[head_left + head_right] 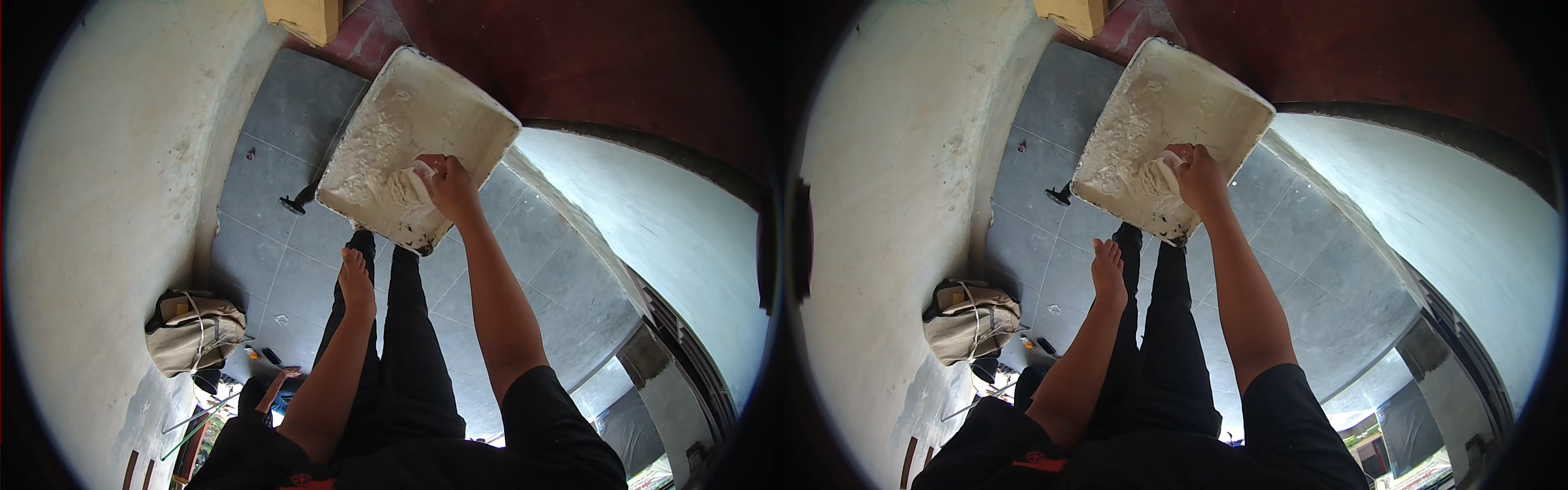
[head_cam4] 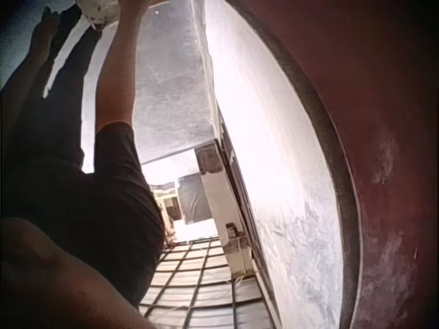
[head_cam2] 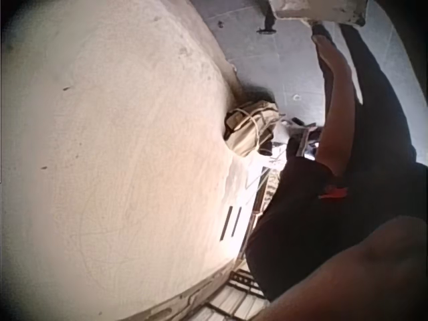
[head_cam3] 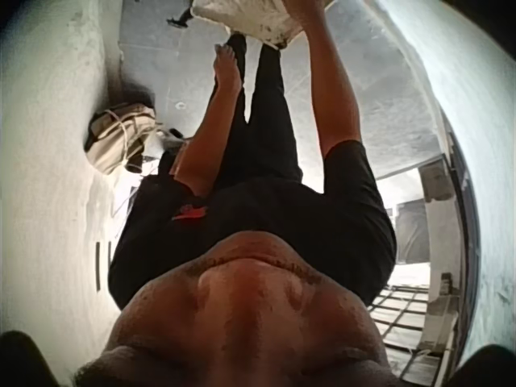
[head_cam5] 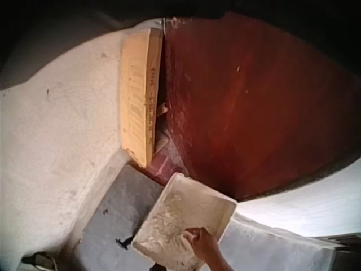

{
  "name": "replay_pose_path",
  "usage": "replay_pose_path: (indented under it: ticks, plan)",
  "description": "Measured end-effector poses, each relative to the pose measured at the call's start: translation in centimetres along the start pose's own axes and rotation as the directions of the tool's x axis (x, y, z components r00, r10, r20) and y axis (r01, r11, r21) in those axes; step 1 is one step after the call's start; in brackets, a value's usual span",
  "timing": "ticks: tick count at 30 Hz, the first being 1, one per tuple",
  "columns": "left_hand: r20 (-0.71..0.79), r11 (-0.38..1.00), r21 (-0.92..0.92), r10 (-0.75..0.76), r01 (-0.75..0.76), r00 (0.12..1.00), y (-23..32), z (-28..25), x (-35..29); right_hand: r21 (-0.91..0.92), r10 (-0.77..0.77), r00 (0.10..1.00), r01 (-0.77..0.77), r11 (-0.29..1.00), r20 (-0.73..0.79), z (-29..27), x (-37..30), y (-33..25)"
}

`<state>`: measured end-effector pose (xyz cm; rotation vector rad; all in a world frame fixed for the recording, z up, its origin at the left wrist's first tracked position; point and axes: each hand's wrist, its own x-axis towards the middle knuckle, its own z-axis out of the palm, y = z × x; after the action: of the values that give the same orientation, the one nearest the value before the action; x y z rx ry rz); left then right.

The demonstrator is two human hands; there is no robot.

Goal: The person applies filler or putty to a wall surface with a scraper, smoothing the material onto the wall.

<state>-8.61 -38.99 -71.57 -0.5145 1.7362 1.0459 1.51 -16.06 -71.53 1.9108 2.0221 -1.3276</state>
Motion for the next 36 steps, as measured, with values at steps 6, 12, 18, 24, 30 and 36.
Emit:
replay_pose_path:
  ticks: [6,12,18,24,30,36]
  plan:
    - [-0.007,1.000,0.022,-0.013,0.013,1.000,0.6,-0.4,0.1,-0.113,-0.349,0.909,0.332,0.937,-0.228,0.3,-5.1,-1.1]
    - [-0.015,1.000,0.008,-0.003,0.003,1.000,0.3,0.1,-0.1,-0.357,-0.603,0.789,0.533,0.767,-0.117,1.7,-7.3,1.7]
    - [-0.044,1.000,0.019,0.020,-0.019,0.999,0.5,-1.1,0.6,-0.258,-0.462,0.803,0.389,0.884,-0.375,-2.0,-4.8,-0.3]
    - [0.018,0.998,0.061,-0.001,0.000,1.000,-0.3,-0.2,0.1,-0.354,-0.467,0.852,0.372,0.858,-0.237,1.8,-5.1,2.4]
    - [0.000,0.998,0.061,0.008,-0.008,1.000,0.3,-0.9,0.2,-0.065,-0.402,0.889,0.398,0.915,-0.221,1.6,-8.8,-1.0]
    - [-0.031,0.999,0.046,0.026,-0.025,0.999,-0.1,-0.8,0.6,0.027,-0.065,0.965,0.074,0.997,-0.253,-0.6,-5.0,0.2]
